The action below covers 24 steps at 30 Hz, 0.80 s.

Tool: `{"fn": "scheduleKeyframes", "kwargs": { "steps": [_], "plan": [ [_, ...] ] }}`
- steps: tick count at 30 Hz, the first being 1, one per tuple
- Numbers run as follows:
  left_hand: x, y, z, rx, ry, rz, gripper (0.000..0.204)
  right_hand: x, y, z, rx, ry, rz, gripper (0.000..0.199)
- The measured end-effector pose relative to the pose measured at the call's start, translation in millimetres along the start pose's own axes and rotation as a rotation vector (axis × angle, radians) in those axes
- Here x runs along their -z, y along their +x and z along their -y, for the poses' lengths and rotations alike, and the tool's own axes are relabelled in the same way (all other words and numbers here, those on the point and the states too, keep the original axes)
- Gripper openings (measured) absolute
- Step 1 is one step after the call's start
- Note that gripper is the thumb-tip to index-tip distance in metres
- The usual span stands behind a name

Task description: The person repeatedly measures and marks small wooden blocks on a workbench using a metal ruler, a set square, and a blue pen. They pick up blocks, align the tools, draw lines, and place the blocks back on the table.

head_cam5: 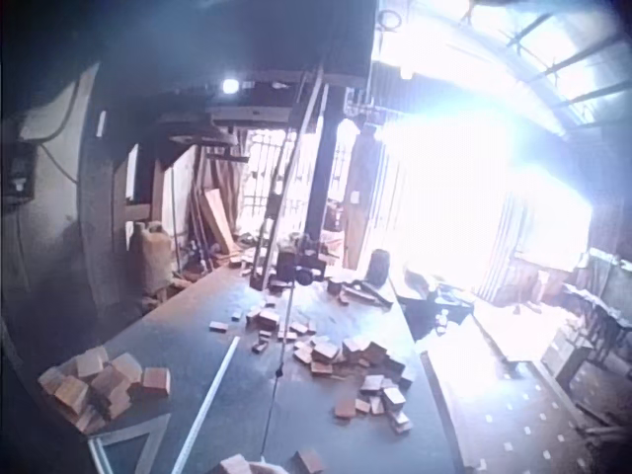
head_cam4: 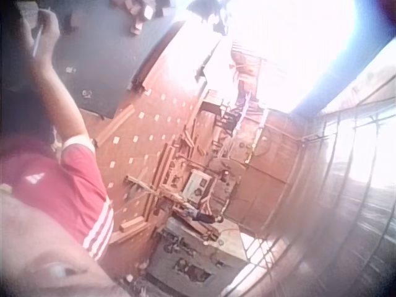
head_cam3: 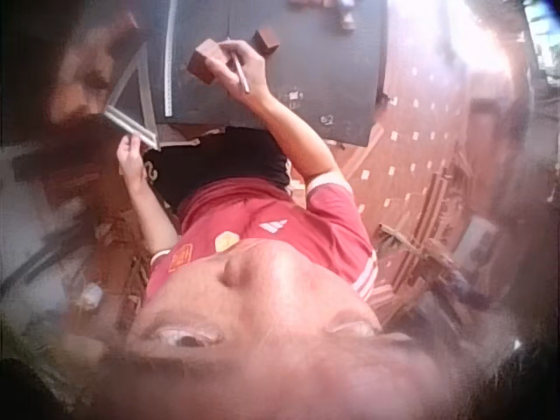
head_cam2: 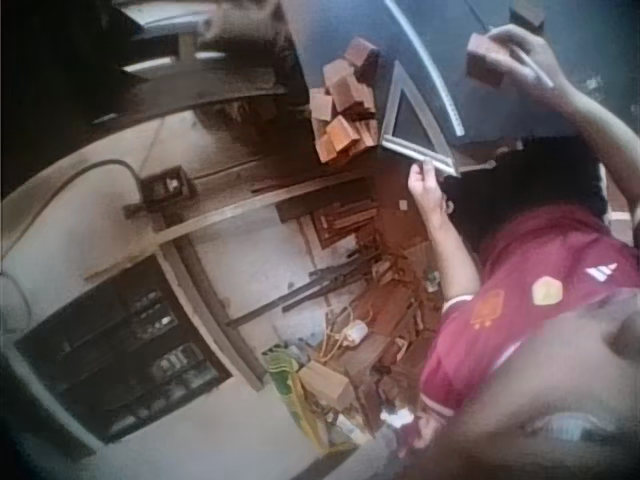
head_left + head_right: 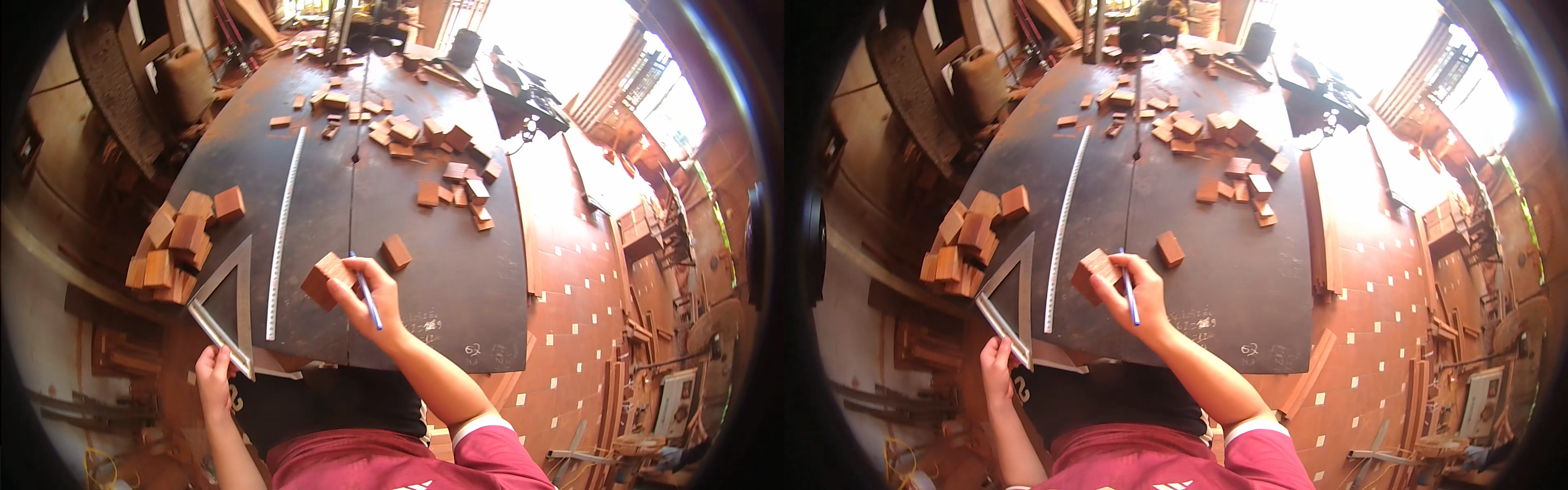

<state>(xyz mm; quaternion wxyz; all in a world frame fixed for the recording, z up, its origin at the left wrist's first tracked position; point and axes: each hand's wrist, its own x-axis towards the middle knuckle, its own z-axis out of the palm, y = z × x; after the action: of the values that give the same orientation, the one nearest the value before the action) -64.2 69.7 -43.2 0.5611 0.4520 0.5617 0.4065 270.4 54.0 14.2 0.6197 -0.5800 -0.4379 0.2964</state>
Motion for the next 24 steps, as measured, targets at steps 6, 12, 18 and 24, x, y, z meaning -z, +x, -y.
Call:
{"fn": "scheduleKeyframes", "kwargs": {
  "steps": [6, 12, 18, 24],
  "plan": [
    [-7, -3, -17, -0.247, 0.346, -0.211, 0.031, 2, 0, -1, 0.007, 0.016, -0.068, 0.039],
    [-31, -24, -52, -0.657, 0.78, -0.255, 0.036, -1, 0, -8, -0.045, 0.001, -0.001, 0.049],
    [-84, -26, -66, -0.649, 0.884, -0.015, 0.035, 1, 0, -15, 0.122, -0.088, -0.011, 0.053],
    [-94, -27, -66, -0.623, 0.935, -0.009, 0.035, 5, -1, -10, 0.223, -0.211, -0.022, 0.053]
  ]
}}
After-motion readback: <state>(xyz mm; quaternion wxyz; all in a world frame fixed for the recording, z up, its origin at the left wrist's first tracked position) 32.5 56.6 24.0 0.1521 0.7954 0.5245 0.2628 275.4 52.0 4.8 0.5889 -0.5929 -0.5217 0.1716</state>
